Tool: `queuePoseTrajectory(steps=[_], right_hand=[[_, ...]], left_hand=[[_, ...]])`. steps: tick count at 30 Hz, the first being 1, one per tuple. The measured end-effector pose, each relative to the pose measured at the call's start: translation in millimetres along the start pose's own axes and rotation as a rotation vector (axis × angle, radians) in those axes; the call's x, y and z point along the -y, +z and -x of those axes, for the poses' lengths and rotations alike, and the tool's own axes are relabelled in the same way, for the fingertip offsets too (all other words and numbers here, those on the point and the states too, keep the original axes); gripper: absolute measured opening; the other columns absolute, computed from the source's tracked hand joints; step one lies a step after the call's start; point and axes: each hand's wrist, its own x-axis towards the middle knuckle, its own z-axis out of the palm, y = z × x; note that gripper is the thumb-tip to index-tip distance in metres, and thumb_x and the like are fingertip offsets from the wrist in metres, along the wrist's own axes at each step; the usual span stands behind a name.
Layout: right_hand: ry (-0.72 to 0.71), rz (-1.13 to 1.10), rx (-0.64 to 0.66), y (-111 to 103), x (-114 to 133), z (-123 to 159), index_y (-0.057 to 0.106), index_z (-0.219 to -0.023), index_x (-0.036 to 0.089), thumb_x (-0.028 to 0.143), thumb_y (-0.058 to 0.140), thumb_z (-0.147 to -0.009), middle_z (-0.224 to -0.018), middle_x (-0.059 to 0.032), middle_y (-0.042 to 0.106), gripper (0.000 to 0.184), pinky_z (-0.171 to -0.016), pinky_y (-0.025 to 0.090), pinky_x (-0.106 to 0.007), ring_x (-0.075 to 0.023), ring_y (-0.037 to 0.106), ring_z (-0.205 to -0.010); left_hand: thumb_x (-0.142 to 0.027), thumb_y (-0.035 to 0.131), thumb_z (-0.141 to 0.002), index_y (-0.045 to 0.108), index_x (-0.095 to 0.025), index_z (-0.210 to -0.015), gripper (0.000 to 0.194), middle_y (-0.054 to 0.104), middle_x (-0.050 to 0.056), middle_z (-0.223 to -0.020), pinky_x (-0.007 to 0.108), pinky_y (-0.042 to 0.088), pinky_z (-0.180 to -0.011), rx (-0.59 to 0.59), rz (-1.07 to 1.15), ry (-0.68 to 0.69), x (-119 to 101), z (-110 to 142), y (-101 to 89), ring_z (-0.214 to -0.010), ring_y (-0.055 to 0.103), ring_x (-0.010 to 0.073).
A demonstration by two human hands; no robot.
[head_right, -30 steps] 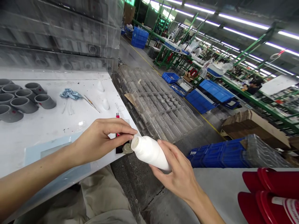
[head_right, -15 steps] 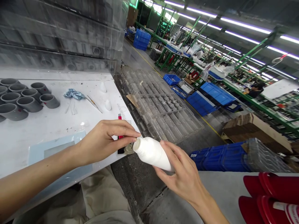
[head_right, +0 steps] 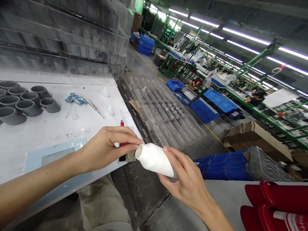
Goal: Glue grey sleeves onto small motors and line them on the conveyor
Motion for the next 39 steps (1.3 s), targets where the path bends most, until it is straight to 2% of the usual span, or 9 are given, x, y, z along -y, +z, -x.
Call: queuePoseTrajectory(steps=[18, 25, 39], right_hand=[[-0.047, 0.044, 0.018, -8.2, -3.1, -5.6, 0.041, -0.170, 0.025, 0.021, 0.078, -0.097, -0.145, -0.0200, 0.066, 0.083, -0.091, 0.067, -0.052, -0.0385, 0.073, -0.122], [-0.050, 0.057, 0.020, -11.2, -3.7, -7.6, 0.041, -0.171, 0.026, 0.022, 0.078, -0.097, -0.146, -0.0192, 0.066, 0.083, -0.092, 0.067, -0.053, -0.0389, 0.074, -0.121], [-0.080, 0.083, 0.035, -13.2, -6.9, -8.9, 0.042, -0.170, 0.024, 0.023, 0.079, -0.096, -0.145, -0.0202, 0.067, 0.083, -0.092, 0.066, -0.052, -0.0391, 0.074, -0.122]], left_hand=[[-0.009, 0.072, -0.100, 0.089, -0.023, -0.108, 0.024, 0.085, 0.005, -0.103, 0.024, 0.061, -0.081, 0.009, -0.028, 0.009, -0.5, -1.3, -1.3, -0.090, 0.079, 0.0153], [-0.010, 0.073, -0.099, 0.089, -0.025, -0.107, 0.024, 0.085, 0.004, -0.102, 0.026, 0.062, -0.084, 0.007, -0.027, 0.012, -1.0, -0.6, -1.8, -0.089, 0.079, 0.0160], [-0.009, 0.074, -0.098, 0.089, -0.021, -0.106, 0.021, 0.085, 0.005, -0.102, 0.026, 0.063, -0.083, 0.003, -0.036, 0.038, 0.1, -2.0, -2.1, -0.090, 0.079, 0.0166]])
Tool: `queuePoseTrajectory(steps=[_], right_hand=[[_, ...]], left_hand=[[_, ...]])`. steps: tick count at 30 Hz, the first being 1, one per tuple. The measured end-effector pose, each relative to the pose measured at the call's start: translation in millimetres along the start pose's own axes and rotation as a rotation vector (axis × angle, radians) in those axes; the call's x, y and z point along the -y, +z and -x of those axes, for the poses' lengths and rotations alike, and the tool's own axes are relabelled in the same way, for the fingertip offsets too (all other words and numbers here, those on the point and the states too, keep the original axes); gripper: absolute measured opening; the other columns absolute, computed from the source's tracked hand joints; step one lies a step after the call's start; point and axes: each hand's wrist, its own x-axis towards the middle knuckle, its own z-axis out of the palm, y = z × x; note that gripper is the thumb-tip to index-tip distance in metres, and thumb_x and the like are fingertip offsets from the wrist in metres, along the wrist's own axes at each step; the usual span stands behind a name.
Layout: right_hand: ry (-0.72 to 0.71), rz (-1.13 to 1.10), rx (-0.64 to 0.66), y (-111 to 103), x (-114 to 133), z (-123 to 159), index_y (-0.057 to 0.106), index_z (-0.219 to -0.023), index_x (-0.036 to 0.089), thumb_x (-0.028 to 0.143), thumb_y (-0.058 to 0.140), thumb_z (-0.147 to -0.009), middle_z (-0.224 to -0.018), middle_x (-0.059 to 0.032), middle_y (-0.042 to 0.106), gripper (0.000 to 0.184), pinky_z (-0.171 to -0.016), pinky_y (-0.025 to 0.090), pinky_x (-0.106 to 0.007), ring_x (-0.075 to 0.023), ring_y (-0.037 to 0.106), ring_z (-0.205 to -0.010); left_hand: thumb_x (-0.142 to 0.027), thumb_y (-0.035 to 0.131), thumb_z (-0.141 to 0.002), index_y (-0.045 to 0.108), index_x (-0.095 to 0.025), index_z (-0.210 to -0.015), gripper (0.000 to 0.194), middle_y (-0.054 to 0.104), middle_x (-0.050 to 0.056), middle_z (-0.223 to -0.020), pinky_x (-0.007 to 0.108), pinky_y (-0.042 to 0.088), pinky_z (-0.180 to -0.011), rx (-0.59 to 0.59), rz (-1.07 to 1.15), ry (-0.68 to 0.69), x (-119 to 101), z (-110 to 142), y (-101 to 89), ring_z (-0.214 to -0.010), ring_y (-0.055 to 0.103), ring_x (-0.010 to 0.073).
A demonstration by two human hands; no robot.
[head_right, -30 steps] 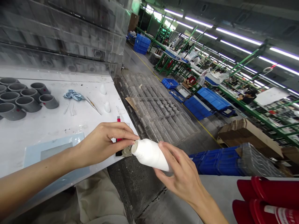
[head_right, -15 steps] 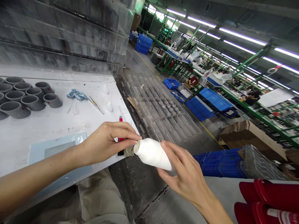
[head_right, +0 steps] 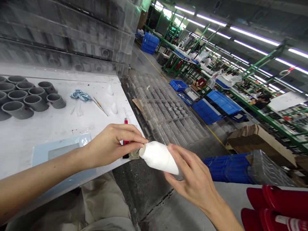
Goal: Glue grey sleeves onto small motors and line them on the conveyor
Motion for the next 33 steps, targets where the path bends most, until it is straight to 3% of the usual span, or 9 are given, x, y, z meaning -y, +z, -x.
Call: queuePoseTrajectory(steps=[7, 33], right_hand=[[-0.026, 0.022, -0.004, -2.3, -1.0, -2.3, 0.045, -0.168, 0.021, 0.025, 0.078, -0.098, -0.141, -0.0205, 0.069, 0.077, -0.093, 0.066, -0.051, -0.0384, 0.074, -0.120], [-0.074, 0.054, 0.022, -6.8, -6.5, -8.3, 0.050, -0.163, 0.015, 0.025, 0.077, -0.099, -0.141, -0.0215, 0.069, 0.071, -0.093, 0.063, -0.047, -0.0374, 0.074, -0.119]], left_hand=[[-0.007, 0.074, -0.098, 0.088, -0.013, -0.110, 0.020, 0.085, 0.008, -0.103, 0.024, 0.062, -0.080, 0.010, 0.012, -0.002, -1.1, 0.9, 0.1, -0.090, 0.080, 0.0167], [-0.006, 0.074, -0.098, 0.088, -0.007, -0.112, 0.020, 0.085, 0.011, -0.101, 0.023, 0.060, -0.079, 0.007, 0.015, 0.037, 0.5, 0.5, 0.9, -0.089, 0.078, 0.0165]])
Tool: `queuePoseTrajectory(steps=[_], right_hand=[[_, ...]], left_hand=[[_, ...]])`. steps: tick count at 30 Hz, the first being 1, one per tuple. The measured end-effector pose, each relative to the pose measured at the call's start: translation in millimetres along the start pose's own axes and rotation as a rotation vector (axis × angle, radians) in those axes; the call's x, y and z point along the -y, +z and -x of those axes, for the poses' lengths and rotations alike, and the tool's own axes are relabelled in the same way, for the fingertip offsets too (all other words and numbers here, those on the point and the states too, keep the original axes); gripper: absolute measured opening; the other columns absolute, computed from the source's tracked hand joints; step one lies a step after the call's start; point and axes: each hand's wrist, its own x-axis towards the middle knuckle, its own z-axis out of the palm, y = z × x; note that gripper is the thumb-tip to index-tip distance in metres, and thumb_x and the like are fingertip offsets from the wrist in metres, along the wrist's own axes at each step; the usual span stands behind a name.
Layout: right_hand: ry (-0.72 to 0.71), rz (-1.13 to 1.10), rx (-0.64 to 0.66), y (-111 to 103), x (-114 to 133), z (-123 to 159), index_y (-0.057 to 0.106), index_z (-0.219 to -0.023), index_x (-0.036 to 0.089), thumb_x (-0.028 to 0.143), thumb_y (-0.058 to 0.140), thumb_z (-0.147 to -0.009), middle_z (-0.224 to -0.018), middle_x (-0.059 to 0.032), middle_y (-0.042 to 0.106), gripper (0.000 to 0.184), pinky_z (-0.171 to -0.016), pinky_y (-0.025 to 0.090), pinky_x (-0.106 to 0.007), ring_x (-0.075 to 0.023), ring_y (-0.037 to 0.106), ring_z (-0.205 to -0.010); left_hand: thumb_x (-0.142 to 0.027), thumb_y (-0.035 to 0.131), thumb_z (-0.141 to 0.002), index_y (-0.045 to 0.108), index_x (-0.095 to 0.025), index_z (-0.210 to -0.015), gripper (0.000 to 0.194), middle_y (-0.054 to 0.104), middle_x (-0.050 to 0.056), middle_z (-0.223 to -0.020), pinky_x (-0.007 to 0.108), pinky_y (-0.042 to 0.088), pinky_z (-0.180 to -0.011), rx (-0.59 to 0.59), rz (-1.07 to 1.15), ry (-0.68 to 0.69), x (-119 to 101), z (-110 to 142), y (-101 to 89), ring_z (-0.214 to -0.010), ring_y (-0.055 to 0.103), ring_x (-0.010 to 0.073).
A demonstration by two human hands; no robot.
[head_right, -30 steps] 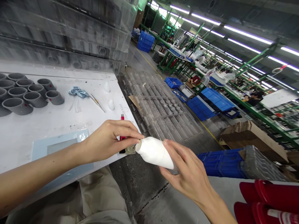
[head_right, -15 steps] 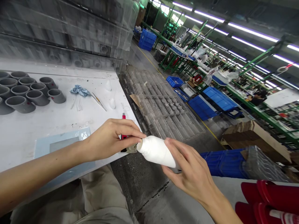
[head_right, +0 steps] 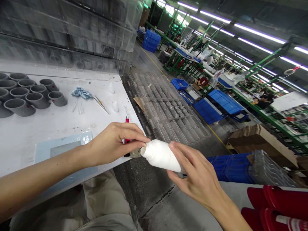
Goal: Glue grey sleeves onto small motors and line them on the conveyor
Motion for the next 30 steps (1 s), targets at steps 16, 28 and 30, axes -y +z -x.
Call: queuePoseTrajectory(steps=[16, 28, 30], right_hand=[[-0.042, 0.021, 0.020, -5.4, -2.2, -4.1, 0.049, -0.164, 0.012, 0.026, 0.076, -0.100, -0.140, -0.0233, 0.069, 0.071, -0.093, 0.063, -0.047, -0.0376, 0.074, -0.119], [-0.044, 0.027, 0.030, -7.6, -3.4, -6.3, 0.044, -0.168, 0.018, 0.028, 0.075, -0.101, -0.141, -0.0215, 0.069, 0.075, -0.092, 0.063, -0.046, -0.0375, 0.074, -0.118], [-0.045, 0.025, 0.029, -7.3, -3.4, -6.4, 0.045, -0.167, 0.017, 0.027, 0.076, -0.100, -0.141, -0.0218, 0.069, 0.074, -0.092, 0.063, -0.047, -0.0377, 0.074, -0.119]], left_hand=[[-0.007, 0.073, -0.099, 0.088, -0.009, -0.112, 0.020, 0.085, 0.010, -0.102, 0.023, 0.060, -0.078, 0.005, -0.011, -0.002, 0.5, -0.5, 0.2, -0.089, 0.078, 0.0162], [-0.009, 0.072, -0.100, 0.087, -0.015, -0.110, 0.020, 0.086, 0.007, -0.104, 0.026, 0.063, -0.083, 0.014, -0.027, -0.015, 1.8, -0.4, -0.5, -0.094, 0.081, 0.0180], [-0.009, 0.072, -0.100, 0.087, -0.017, -0.110, 0.020, 0.086, 0.006, -0.104, 0.026, 0.063, -0.083, 0.018, -0.023, -0.024, 2.1, -0.6, -0.5, -0.094, 0.081, 0.0180]])
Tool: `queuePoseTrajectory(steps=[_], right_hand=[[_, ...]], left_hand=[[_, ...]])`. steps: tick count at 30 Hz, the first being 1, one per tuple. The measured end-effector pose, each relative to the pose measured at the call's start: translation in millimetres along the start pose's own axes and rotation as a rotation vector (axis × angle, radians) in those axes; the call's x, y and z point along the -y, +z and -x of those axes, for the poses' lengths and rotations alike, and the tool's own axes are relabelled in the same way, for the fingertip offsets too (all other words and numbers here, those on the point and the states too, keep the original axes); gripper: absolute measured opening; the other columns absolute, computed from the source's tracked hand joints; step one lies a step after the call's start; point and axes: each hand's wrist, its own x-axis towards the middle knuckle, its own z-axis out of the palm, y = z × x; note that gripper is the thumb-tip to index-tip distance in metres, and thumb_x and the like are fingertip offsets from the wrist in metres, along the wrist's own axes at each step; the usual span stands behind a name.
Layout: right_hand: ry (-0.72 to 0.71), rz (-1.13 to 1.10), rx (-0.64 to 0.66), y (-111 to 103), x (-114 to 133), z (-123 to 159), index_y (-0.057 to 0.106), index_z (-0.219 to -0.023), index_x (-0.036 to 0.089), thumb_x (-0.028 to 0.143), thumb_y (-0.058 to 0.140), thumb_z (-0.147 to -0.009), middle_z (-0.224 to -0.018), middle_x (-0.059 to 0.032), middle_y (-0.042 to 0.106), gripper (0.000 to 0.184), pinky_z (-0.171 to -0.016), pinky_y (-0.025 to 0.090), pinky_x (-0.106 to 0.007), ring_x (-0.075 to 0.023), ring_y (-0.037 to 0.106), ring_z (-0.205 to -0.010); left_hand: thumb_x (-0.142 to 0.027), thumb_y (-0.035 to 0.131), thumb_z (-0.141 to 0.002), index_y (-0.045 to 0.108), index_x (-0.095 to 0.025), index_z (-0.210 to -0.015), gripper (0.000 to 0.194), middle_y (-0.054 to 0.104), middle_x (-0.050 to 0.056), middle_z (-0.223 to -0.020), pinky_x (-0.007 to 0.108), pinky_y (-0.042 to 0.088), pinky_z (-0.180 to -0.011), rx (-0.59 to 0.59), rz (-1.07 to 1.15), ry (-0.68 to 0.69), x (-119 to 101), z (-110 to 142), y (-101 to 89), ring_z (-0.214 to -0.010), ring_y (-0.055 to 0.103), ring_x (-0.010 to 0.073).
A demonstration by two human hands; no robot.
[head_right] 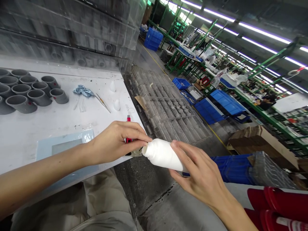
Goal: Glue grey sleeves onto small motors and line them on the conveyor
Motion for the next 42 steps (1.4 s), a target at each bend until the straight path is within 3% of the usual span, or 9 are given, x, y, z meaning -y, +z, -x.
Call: queuePoseTrajectory(steps=[13, 22, 42], right_hand=[[-0.013, 0.002, -0.003, -1.3, -0.7, -0.1, 0.045, -0.168, 0.015, 0.025, 0.076, -0.100, -0.141, -0.0224, 0.069, 0.075, -0.091, 0.063, -0.047, -0.0383, 0.074, -0.118], [-0.004, 0.010, 0.005, -1.3, 0.0, -1.4, 0.042, -0.170, 0.020, 0.027, 0.075, -0.101, -0.141, -0.0206, 0.070, 0.077, -0.091, 0.064, -0.047, -0.0379, 0.075, -0.118], [-0.017, 0.002, 0.017, -3.3, -0.4, -2.1, 0.045, -0.168, 0.015, 0.026, 0.075, -0.101, -0.141, -0.0234, 0.069, 0.074, -0.092, 0.064, -0.049, -0.0391, 0.073, -0.120]], left_hand=[[-0.008, 0.072, -0.099, 0.087, -0.012, -0.112, 0.020, 0.086, 0.009, -0.104, 0.025, 0.062, -0.082, -0.002, 0.011, 0.013, 0.1, 0.8, 0.0, -0.093, 0.080, 0.0178], [-0.009, 0.072, -0.100, 0.087, -0.015, -0.110, 0.019, 0.086, 0.008, -0.104, 0.026, 0.063, -0.083, 0.003, 0.013, -0.001, -0.7, 2.1, 0.8, -0.094, 0.081, 0.0186], [-0.011, 0.071, -0.101, 0.087, -0.017, -0.111, 0.020, 0.086, 0.008, -0.105, 0.028, 0.064, -0.085, 0.006, 0.014, -0.006, 0.8, 2.4, 0.7, -0.095, 0.081, 0.0194]])
